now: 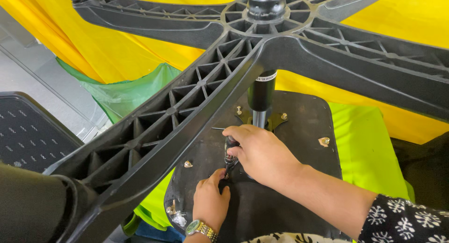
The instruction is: The person uses a screwdriver to tighten screws on the base of an office chair. They work on multiple screws around the central mounting plate, securing the chair base to the seat frame.
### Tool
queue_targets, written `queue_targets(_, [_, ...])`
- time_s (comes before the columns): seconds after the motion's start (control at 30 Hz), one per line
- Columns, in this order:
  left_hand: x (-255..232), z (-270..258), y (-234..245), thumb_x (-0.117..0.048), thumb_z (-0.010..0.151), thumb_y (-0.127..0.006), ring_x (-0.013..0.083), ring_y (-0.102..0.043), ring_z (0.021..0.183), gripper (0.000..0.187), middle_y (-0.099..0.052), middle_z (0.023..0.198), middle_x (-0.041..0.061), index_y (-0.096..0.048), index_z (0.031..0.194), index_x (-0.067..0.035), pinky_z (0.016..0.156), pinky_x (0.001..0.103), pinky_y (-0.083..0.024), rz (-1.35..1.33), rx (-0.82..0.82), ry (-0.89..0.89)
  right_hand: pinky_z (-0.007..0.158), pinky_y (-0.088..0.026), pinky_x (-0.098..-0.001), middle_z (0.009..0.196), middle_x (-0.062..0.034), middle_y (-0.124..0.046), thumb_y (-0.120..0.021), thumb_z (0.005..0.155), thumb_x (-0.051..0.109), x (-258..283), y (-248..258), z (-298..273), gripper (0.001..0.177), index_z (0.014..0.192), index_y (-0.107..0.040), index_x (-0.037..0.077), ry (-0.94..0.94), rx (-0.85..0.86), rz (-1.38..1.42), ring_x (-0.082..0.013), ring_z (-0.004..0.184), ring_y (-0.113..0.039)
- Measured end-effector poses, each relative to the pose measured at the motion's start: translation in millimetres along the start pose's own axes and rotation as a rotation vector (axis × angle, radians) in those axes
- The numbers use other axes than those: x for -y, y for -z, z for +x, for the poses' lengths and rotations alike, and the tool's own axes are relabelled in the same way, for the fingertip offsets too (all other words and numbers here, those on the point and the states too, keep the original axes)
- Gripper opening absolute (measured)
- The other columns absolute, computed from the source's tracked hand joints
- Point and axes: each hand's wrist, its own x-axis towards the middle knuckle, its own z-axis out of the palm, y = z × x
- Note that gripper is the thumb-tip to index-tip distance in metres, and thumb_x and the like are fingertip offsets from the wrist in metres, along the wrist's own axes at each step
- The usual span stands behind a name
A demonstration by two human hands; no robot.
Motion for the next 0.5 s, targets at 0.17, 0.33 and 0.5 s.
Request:
queue_targets(0.17, [1.0,-1.4,5.9,-0.013,0.08,-0.072,0.0299,-0.062,0.115,0.055,-0.074,0.117,0.004,-0.061,0.133,-0.019,0.098,0.042,-0.049,0.006,0.052,0.053,0.075,-0.054,-0.0433,0.092,-0.0125,-0.069,-0.073,0.085,0.022,2.5,-2.5,-0.7,0.04,0.123,-0.067,0.013,-0.039,-0.021,0.003,-0.0345,0.087,-0.068])
queue_targets(0.33, [8.3,-11.5,0.0,-0.017,0.079,-0.074,0.0312,-0.056,0.116,0.077,-0.069,0.118,0.009,-0.046,0.151,-0.022,0.097,0.046,-0.043,0.082,0.057,0.014,0.074,-0.055,-0.0409,0.091,-0.01,-0.068,-0.075,0.086,0.03,5.8,-5.2,0.9,0.034,0.119,-0.071,0.019,-0.068,-0.006,-0.009,-0.0317,0.084,-0.069])
queue_targets(0.5, [24.9,-12.5,-4.7,-0.018,0.082,-0.073,0.0303,-0.053,0.117,0.076,-0.068,0.118,0.01,-0.044,0.152,-0.019,0.097,0.047,-0.041,0.075,0.031,-0.095,0.084,-0.053,-0.0421,0.116,-0.0172,-0.066,-0.07,0.091,0.02,5.0,-10.5,1.1,0.04,0.126,-0.064,0.003,0.272,-0.204,-0.004,-0.0376,0.101,-0.066])
